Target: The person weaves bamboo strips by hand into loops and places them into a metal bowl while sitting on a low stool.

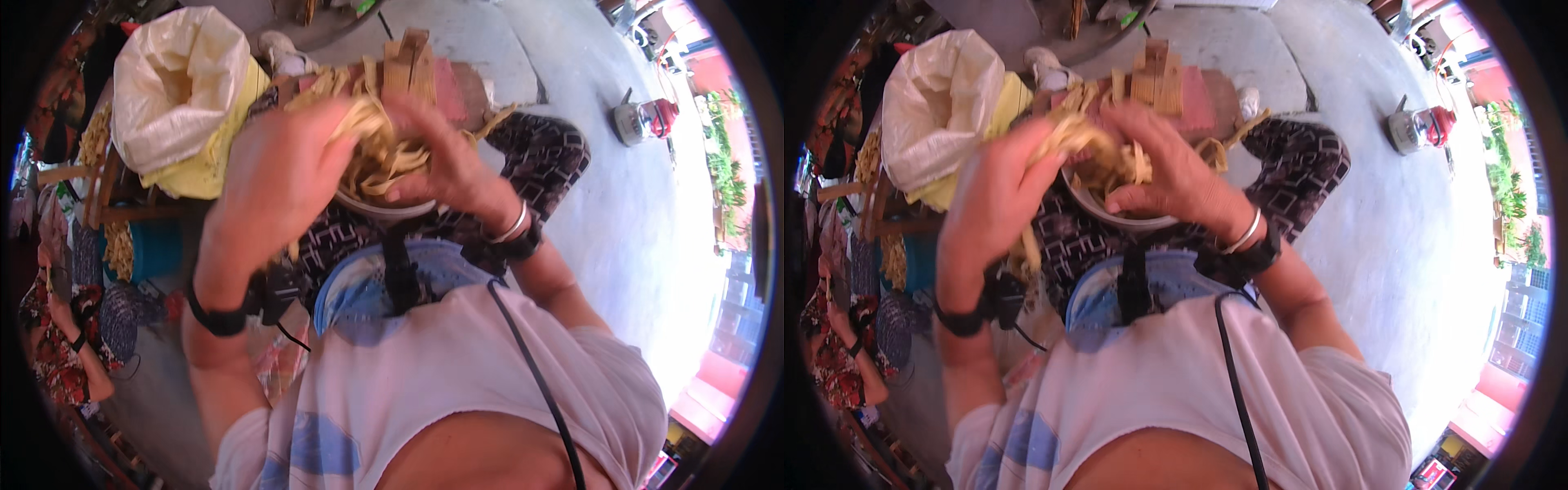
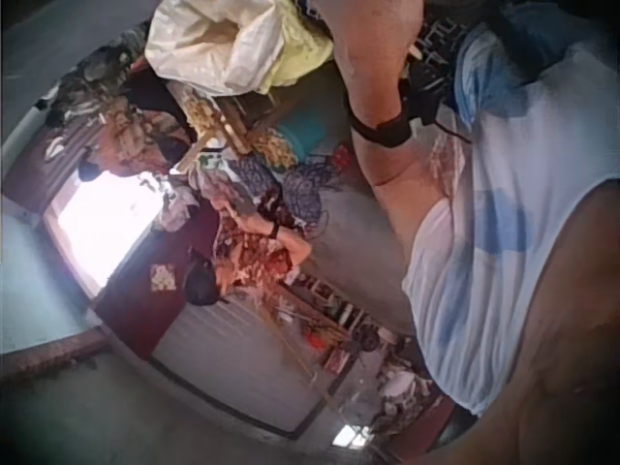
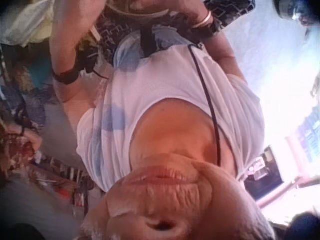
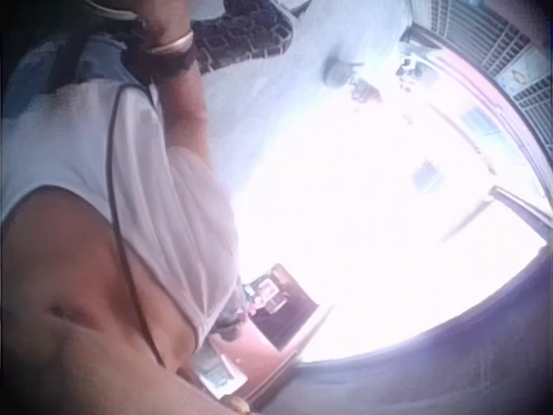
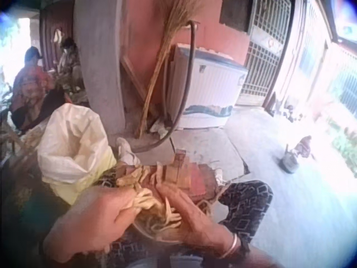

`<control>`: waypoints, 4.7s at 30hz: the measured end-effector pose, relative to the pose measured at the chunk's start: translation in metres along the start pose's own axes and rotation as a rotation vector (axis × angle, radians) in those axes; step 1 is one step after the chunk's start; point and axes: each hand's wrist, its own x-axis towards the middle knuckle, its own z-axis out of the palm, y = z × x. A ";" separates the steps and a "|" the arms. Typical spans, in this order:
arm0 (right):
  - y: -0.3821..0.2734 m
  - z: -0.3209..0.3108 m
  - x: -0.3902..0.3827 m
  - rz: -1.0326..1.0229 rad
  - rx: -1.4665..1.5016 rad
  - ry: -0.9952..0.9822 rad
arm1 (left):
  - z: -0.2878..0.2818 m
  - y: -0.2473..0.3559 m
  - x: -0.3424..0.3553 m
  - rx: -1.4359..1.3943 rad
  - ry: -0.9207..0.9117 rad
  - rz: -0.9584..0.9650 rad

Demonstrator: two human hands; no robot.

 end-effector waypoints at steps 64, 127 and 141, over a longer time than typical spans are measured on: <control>0.027 0.040 -0.002 0.108 -0.421 -0.534 | 0.196 -0.413 -0.452 0.388 -0.183 -1.523; 0.035 -0.026 0.004 0.492 -0.296 0.375 | 0.132 -0.043 0.074 -1.684 -0.157 -0.603; 0.044 0.001 -0.008 0.898 0.960 0.411 | 0.140 -0.066 0.066 -0.107 0.310 0.100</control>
